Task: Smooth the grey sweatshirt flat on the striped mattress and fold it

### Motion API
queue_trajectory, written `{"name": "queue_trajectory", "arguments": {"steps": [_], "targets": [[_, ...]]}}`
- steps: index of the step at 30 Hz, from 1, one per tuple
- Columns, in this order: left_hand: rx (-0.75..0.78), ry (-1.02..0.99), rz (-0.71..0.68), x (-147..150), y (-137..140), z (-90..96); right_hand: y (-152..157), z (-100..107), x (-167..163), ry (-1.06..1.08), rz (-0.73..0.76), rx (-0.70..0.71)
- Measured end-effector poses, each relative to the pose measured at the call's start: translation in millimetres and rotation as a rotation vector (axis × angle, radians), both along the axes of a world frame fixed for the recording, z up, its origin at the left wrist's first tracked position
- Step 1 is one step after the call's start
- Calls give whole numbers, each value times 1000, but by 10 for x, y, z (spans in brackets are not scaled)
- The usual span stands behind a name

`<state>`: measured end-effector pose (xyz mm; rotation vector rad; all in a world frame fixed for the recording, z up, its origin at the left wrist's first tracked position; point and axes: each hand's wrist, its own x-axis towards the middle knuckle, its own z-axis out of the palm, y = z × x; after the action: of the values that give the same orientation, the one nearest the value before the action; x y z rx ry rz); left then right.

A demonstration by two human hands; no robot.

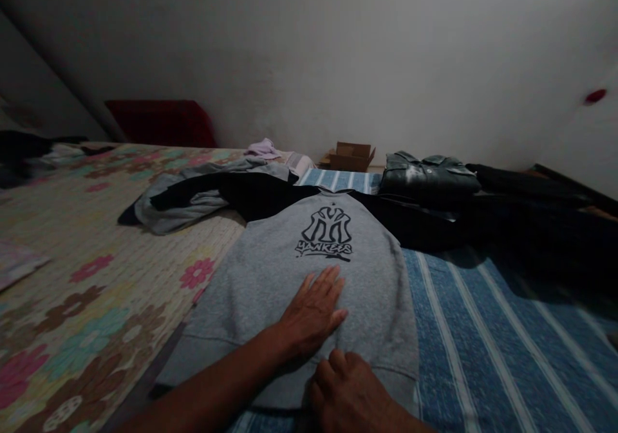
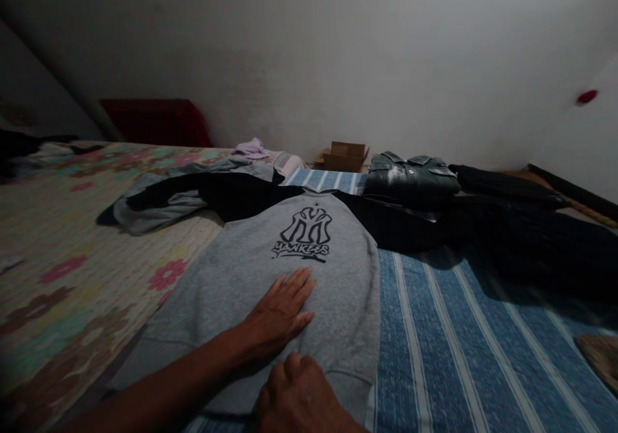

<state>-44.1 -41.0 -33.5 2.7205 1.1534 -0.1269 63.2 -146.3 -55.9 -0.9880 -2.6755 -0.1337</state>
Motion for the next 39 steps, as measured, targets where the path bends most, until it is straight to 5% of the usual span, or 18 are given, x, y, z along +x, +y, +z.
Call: {"name": "queue_trajectory", "arguments": {"steps": [9, 22, 30, 39], "targets": [[60, -14, -64, 126, 81, -285, 31, -18, 4, -4, 7, -20], [16, 18, -44, 115, 136, -147, 43, -113, 106, 157, -51, 216], [74, -24, 17, 84, 110, -144, -175, -179, 620, 360, -246, 500], [22, -13, 40, 91, 124, -117, -201, -135, 1104, 113, -175, 462]]}}
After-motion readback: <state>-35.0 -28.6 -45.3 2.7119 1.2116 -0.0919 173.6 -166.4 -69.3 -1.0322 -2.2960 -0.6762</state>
